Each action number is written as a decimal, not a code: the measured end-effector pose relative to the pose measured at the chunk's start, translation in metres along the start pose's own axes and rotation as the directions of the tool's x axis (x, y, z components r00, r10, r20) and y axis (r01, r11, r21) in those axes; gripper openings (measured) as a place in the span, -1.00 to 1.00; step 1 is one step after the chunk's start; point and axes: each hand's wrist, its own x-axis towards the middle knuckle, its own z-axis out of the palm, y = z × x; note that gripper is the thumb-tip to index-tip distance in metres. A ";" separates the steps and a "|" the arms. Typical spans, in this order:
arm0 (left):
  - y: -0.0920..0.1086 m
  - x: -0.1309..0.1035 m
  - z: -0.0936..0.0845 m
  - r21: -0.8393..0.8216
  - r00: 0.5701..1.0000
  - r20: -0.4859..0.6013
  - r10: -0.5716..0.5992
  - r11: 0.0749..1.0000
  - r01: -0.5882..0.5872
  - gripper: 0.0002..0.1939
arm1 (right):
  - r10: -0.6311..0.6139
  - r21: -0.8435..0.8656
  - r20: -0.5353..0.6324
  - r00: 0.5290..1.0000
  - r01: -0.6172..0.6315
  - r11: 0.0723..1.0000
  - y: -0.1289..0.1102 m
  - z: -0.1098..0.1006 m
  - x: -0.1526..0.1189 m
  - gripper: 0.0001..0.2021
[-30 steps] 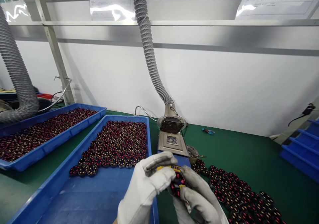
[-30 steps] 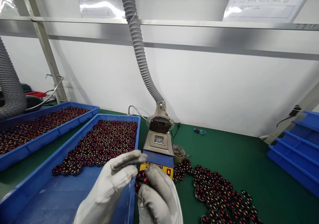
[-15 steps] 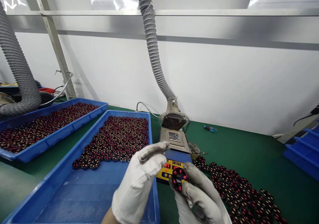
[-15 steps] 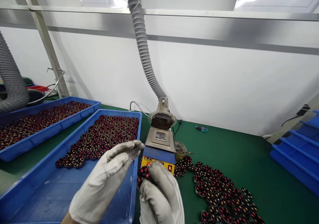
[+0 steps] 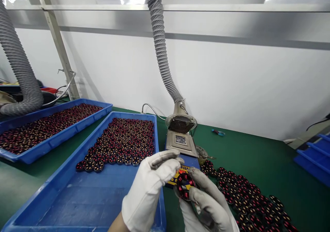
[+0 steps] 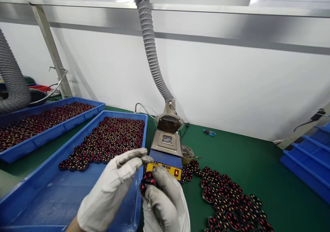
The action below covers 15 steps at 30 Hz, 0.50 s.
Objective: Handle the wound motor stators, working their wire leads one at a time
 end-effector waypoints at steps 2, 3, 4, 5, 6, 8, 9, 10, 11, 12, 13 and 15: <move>0.001 0.001 -0.002 -0.005 0.999 -0.033 0.043 0.999 -0.043 -0.82 | -0.025 0.013 0.002 1.000 0.025 1.000 0.000 0.003 0.002 -0.68; 0.002 0.001 -0.004 0.001 0.996 -0.063 0.068 0.998 -0.068 -0.84 | -0.035 0.027 0.025 0.999 0.034 0.999 0.001 0.003 0.002 -0.64; 0.003 0.001 -0.004 0.014 0.991 -0.095 0.092 0.996 -0.092 -0.84 | -0.035 0.051 0.049 0.998 0.032 0.998 0.003 0.002 0.003 -0.60; 0.004 0.001 -0.005 0.030 0.986 -0.121 0.114 0.993 -0.111 -0.85 | -0.020 0.087 0.070 0.997 0.013 0.996 0.005 0.000 0.003 -0.57; 0.006 0.001 -0.006 0.048 0.982 -0.135 0.134 0.990 -0.129 -0.85 | 0.010 0.135 0.091 0.996 -0.022 0.991 0.007 -0.003 0.005 -0.54; 0.010 -0.001 -0.009 0.117 0.978 -0.151 0.140 0.985 -0.123 -0.84 | 0.100 0.250 0.163 0.981 -0.139 0.958 0.015 -0.010 0.009 -0.53; 0.012 -0.002 -0.011 0.195 0.980 -0.151 0.128 0.976 -0.097 -0.84 | 0.147 0.301 0.221 0.964 -0.211 0.930 0.021 -0.015 0.014 -0.53; 0.014 -0.004 -0.014 0.306 0.985 -0.138 0.108 0.950 -0.062 -0.85 | 0.191 0.338 0.287 0.939 -0.286 0.897 0.027 -0.019 0.020 -0.55; 0.015 -0.007 -0.019 0.444 0.990 -0.115 0.088 0.896 -0.028 -0.85 | 0.243 0.354 0.351 0.904 -0.368 0.860 0.033 -0.022 0.028 -0.59; 0.014 -0.011 -0.025 0.587 0.993 -0.093 0.077 0.810 -0.007 -0.86 | 0.303 0.367 0.396 0.867 -0.452 0.813 0.040 -0.024 0.037 -0.64; 0.012 -0.015 -0.032 0.711 0.996 -0.061 0.067 0.703 -0.004 -0.89 | 0.379 0.358 0.436 0.816 -0.544 0.759 0.047 -0.025 0.048 -0.69; 0.003 -0.025 -0.050 0.846 0.992 -0.051 0.116 0.533 -0.019 -0.91 | 0.518 0.319 0.494 0.699 -0.699 0.640 0.062 -0.023 0.072 -0.67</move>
